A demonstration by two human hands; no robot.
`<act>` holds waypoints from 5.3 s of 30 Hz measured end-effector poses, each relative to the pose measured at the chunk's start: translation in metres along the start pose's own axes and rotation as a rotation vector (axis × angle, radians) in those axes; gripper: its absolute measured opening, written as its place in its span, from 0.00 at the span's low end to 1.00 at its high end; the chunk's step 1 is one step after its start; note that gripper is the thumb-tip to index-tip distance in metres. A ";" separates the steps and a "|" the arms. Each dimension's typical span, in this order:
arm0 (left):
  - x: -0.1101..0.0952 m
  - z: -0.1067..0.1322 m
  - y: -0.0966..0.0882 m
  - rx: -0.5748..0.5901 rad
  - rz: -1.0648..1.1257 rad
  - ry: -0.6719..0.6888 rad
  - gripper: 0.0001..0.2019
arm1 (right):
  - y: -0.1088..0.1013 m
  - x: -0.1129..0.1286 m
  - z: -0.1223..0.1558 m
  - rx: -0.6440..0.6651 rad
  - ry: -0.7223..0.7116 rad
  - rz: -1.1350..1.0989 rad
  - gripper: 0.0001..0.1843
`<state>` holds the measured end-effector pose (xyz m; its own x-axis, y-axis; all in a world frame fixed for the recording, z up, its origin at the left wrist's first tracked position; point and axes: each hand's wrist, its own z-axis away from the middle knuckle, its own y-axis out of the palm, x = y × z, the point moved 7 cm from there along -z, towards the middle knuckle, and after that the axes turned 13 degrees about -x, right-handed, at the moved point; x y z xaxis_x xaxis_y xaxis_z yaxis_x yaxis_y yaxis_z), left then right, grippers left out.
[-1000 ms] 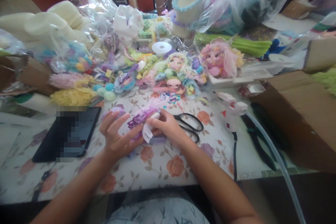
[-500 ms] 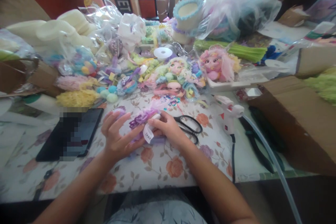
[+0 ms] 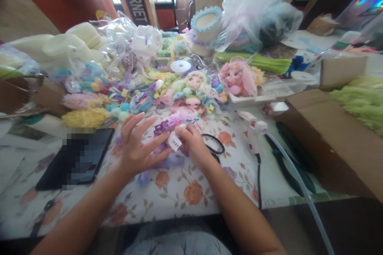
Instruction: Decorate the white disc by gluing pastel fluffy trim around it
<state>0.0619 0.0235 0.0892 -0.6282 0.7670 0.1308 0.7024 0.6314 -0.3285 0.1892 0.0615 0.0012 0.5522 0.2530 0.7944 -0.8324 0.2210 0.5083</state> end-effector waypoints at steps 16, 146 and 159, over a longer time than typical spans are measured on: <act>0.016 0.011 0.002 -0.015 0.091 -0.235 0.04 | -0.002 -0.010 -0.005 -0.004 -0.006 0.112 0.18; 0.025 0.017 0.013 0.041 0.154 -0.716 0.17 | 0.008 -0.013 -0.003 0.113 0.072 -0.092 0.16; 0.006 0.007 0.001 -0.040 -0.058 -0.346 0.17 | 0.010 -0.012 -0.001 0.146 0.066 -0.070 0.17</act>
<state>0.0563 0.0278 0.0827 -0.7390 0.6496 -0.1786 0.6702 0.6822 -0.2922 0.1742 0.0616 -0.0036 0.6069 0.3044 0.7342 -0.7871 0.1021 0.6083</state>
